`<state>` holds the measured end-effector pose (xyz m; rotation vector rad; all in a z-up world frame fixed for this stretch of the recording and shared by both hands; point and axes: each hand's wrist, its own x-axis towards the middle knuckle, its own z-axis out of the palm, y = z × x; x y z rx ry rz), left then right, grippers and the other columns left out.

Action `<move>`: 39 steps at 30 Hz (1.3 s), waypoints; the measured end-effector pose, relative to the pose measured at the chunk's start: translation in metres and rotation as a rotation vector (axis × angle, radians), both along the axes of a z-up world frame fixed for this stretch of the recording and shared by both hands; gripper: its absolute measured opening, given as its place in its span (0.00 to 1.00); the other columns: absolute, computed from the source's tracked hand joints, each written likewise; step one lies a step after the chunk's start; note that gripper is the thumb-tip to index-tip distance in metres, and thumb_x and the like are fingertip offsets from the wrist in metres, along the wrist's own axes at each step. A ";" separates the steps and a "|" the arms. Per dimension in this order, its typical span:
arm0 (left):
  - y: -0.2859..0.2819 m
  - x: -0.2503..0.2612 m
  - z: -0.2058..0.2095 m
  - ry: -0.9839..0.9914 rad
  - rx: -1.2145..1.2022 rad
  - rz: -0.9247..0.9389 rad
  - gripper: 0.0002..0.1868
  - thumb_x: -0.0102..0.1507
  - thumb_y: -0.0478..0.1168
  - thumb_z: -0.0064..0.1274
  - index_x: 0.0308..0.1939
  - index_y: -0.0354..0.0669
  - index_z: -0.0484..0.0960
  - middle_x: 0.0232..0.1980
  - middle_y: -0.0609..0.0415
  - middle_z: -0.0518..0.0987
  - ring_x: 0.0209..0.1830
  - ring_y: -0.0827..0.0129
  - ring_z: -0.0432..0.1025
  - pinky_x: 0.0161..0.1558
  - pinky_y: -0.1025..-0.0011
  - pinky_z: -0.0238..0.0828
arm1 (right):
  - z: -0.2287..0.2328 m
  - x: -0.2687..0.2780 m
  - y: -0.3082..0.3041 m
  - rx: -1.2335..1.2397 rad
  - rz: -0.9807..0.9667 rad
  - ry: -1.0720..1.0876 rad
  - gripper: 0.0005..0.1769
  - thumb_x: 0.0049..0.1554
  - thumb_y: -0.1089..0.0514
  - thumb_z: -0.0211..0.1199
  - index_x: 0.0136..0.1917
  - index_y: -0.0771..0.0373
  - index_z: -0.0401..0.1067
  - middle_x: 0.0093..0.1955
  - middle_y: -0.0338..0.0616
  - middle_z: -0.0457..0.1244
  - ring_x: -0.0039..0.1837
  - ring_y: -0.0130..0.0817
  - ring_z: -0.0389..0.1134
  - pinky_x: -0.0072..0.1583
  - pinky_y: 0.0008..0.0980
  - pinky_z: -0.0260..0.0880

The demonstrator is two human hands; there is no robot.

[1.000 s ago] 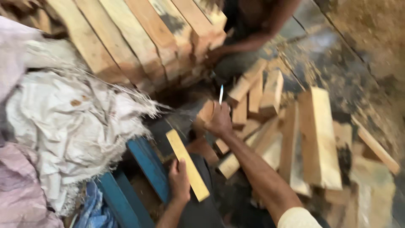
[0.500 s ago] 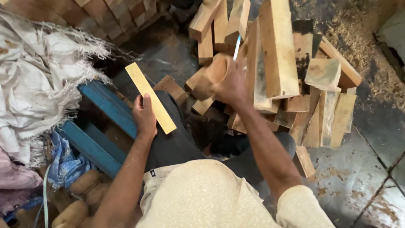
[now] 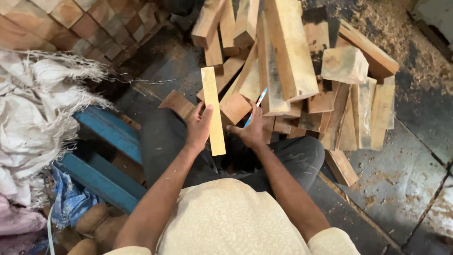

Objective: The person sits on the floor and uses a blue marker to draw lines on a small rectangular piece of wood. They repeatedly pick up the wood, mark it, and place it back down among other pieces of wood.

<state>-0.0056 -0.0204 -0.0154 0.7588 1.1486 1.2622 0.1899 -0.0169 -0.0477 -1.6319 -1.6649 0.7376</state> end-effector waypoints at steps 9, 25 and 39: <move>0.025 0.028 0.004 0.175 0.000 -0.175 0.20 0.69 0.48 0.51 0.57 0.37 0.80 0.39 0.59 0.80 0.33 0.80 0.70 0.36 0.77 0.70 | -0.057 -0.005 -0.008 0.216 -0.065 -0.115 0.56 0.42 0.49 0.83 0.72 0.71 0.54 0.65 0.60 0.56 0.68 0.60 0.56 0.68 0.53 0.60; 0.022 0.033 0.005 0.198 -0.094 -0.207 0.22 0.71 0.49 0.48 0.60 0.36 0.79 0.42 0.58 0.79 0.37 0.80 0.70 0.40 0.75 0.69 | 0.012 0.070 0.004 -0.093 -0.126 0.577 0.21 0.71 0.56 0.55 0.74 0.67 0.67 0.52 0.45 0.69 0.52 0.28 0.69 0.57 0.27 0.72; 0.023 0.032 0.016 0.280 -0.106 -0.222 0.20 0.71 0.49 0.49 0.59 0.38 0.80 0.41 0.59 0.80 0.36 0.81 0.69 0.39 0.77 0.68 | 0.041 0.027 0.039 -0.094 -0.022 0.526 0.16 0.66 0.56 0.58 0.60 0.69 0.75 0.49 0.42 0.71 0.52 0.24 0.69 0.54 0.26 0.71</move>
